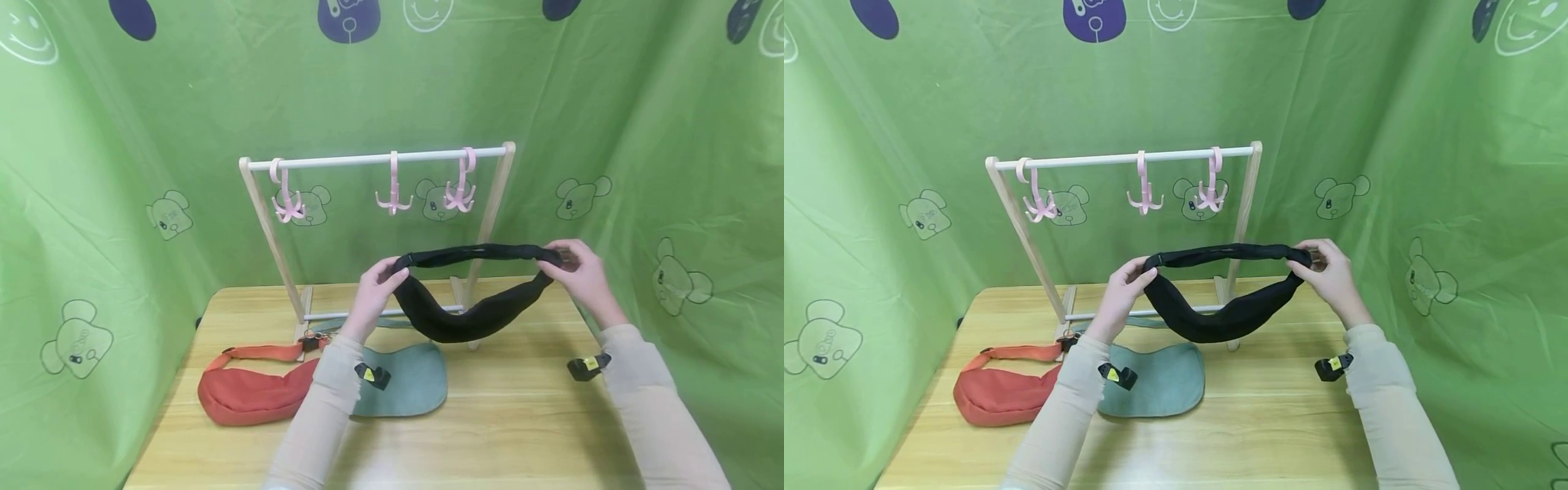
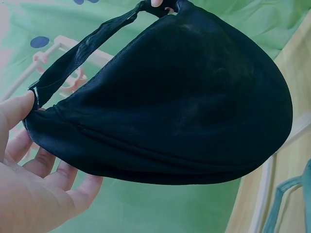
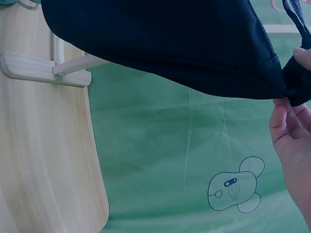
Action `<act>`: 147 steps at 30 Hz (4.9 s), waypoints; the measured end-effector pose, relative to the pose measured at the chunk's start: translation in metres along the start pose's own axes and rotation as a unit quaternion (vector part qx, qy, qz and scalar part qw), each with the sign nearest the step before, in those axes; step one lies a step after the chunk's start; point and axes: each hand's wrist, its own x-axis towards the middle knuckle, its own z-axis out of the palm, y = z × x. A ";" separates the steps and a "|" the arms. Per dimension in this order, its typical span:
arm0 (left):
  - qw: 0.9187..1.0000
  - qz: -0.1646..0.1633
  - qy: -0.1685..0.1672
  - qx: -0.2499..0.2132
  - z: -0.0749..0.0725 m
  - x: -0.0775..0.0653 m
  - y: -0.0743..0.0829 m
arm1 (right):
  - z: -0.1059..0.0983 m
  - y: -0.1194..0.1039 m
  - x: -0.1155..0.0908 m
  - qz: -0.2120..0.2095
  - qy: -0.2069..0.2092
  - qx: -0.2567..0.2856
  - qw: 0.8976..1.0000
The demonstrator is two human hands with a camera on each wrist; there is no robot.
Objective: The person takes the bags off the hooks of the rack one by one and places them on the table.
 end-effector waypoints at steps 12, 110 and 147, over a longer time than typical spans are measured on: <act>1.000 -0.024 -0.003 -0.016 0.015 -0.006 -0.015 | -0.011 0.001 -0.011 0.025 -0.005 -0.015 1.000; 0.970 -0.193 -0.035 -0.142 0.093 -0.049 -0.119 | -0.053 0.072 -0.063 0.112 -0.062 -0.091 0.988; 0.982 -0.167 -0.011 -0.086 0.082 -0.040 -0.125 | -0.008 0.079 -0.047 0.097 -0.001 -0.025 0.995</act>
